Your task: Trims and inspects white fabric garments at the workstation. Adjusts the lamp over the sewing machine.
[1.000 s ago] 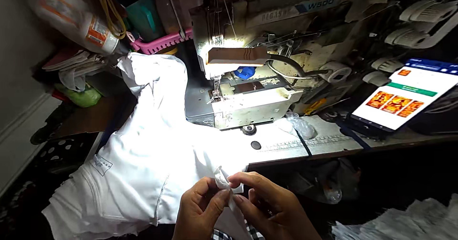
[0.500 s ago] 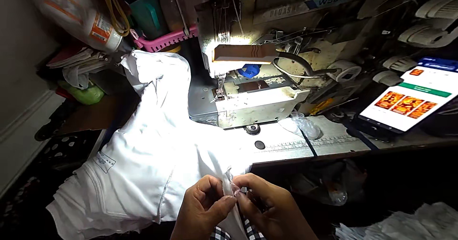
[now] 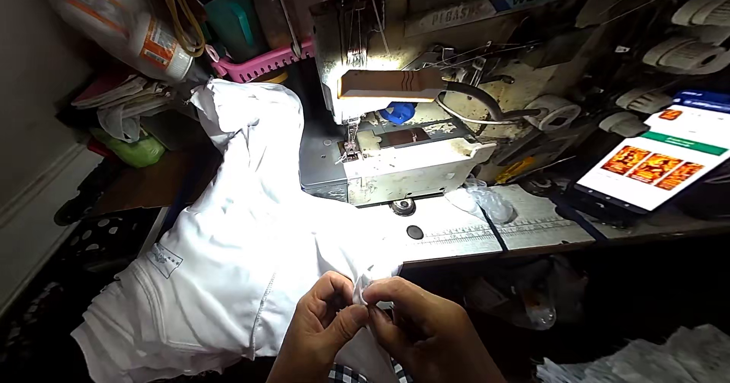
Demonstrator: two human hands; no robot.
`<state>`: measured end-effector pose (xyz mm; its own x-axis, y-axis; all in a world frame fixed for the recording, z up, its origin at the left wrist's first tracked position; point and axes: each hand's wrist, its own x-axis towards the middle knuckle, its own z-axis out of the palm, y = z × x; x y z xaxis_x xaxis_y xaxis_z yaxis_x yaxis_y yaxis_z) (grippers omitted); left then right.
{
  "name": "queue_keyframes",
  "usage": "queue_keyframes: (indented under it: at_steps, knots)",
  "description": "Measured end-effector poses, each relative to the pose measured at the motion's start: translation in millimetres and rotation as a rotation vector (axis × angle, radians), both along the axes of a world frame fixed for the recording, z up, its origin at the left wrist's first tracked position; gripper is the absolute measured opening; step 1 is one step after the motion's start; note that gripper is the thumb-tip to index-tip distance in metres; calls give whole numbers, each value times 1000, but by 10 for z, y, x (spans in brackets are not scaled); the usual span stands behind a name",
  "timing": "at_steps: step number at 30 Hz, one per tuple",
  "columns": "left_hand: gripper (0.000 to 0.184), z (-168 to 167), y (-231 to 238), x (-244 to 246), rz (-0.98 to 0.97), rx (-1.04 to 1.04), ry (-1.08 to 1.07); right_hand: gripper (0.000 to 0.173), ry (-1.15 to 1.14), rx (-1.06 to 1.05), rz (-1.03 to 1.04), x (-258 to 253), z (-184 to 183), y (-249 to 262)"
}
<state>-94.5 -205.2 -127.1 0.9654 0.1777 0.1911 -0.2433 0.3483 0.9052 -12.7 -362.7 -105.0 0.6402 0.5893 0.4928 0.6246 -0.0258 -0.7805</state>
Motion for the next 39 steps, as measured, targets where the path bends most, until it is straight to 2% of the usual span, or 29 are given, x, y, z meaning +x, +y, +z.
queue_keyframes:
  at_steps: [3,5,7,9,12,14,15,17,19,20,22,24,27,29,32,34,36,39]
  knots:
    - [9,-12,68,-37,3,66,-21,11,-81,-11,-119,125,-183,-28]
    - [7,49,106,-80,149,284,1,13,-57,6,-169,265,-313,-90]
    - [9,131,104,-99,354,584,39,27,-30,-10,-113,327,-273,-152]
    - [11,229,48,-141,406,720,50,45,-80,-34,-84,245,-136,-87]
    - [8,436,-45,-191,239,547,-8,48,-243,-61,-168,191,-138,155]
    - [8,463,25,-206,173,395,-23,36,-199,-8,-214,303,-275,248]
    - [9,443,104,-209,177,321,-16,27,-69,36,-199,371,-335,247]
    - [9,421,252,-196,229,99,29,11,394,180,-95,472,-348,192]
    - [8,427,315,-170,271,-170,99,6,891,348,38,483,-293,130]
    - [14,437,309,-139,284,-278,133,4,1070,426,127,465,-283,114]
    - [25,447,258,-69,320,-390,181,12,1255,516,246,403,-235,123]
    - [28,463,233,-11,368,-393,198,20,1308,571,281,370,-155,152]
    - [24,404,312,47,412,-239,142,22,1289,606,304,406,-100,197]
    - [20,309,423,21,401,-60,53,15,1241,642,322,442,-121,228]
    - [22,274,575,-105,391,231,-12,13,1130,675,256,461,-138,273]
    - [26,294,650,-170,355,425,-34,11,934,620,290,463,-183,259]
    - [19,314,682,-194,365,632,-43,16,651,464,297,460,-186,236]
    - [25,387,663,-216,405,816,23,26,286,270,120,428,-137,270]
